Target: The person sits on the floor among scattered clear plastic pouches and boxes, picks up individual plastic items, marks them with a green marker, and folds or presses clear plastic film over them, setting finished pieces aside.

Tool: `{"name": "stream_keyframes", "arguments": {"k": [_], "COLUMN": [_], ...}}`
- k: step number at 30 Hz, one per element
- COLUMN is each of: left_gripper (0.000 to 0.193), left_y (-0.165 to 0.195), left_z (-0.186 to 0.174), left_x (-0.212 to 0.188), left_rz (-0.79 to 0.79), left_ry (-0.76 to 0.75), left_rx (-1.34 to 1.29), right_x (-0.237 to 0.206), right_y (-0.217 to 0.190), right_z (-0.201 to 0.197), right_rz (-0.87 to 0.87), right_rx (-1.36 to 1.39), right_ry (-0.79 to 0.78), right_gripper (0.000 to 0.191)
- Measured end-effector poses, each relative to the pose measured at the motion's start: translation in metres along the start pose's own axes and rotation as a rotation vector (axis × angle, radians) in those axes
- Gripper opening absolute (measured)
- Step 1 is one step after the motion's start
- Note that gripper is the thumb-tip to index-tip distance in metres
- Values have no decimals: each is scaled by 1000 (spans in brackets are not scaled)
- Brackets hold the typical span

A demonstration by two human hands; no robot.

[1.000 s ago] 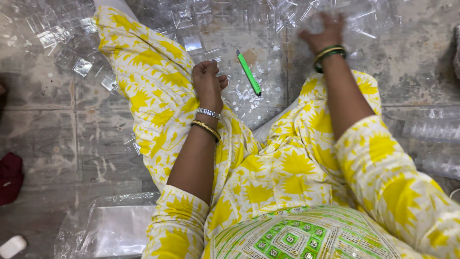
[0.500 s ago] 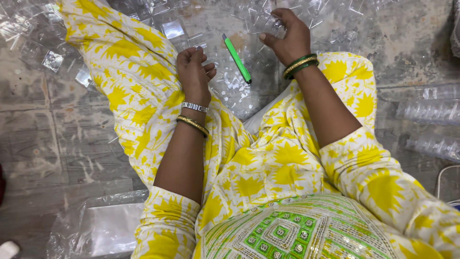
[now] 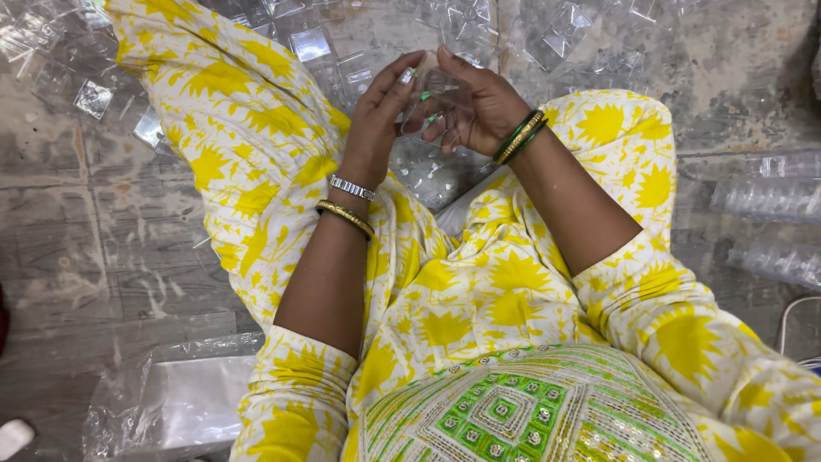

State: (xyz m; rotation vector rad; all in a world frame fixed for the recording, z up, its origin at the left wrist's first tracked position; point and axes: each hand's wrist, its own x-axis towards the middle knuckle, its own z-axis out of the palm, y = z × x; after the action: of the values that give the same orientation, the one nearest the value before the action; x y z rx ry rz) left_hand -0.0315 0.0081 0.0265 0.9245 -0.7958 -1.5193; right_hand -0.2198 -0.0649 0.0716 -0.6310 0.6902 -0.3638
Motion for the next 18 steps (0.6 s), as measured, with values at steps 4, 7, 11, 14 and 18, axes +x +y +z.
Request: {"name": "stream_keyframes", "arguments": {"k": [4, 7, 11, 14, 18], "left_gripper": [41, 37, 29, 27, 22], "left_y": [-2, -12, -27, -31, -23], "left_z": [3, 0, -8, -12, -15], "left_x": [1, 5, 12, 14, 12], "left_rz": [-40, -13, 83, 24, -99], "left_ry": [-12, 9, 157, 311, 361], "left_rx": [7, -24, -38, -106, -172], "right_x": [5, 16, 34, 52, 64], "right_y": [3, 15, 38, 53, 65], "right_z": [2, -6, -27, -39, -44], "right_rz": [10, 5, -183, -630, -795], "right_rx": [-16, -73, -403, -1123, -1774], "right_ry": [110, 254, 476, 625, 611], "right_gripper": [72, 77, 66, 31, 45]}}
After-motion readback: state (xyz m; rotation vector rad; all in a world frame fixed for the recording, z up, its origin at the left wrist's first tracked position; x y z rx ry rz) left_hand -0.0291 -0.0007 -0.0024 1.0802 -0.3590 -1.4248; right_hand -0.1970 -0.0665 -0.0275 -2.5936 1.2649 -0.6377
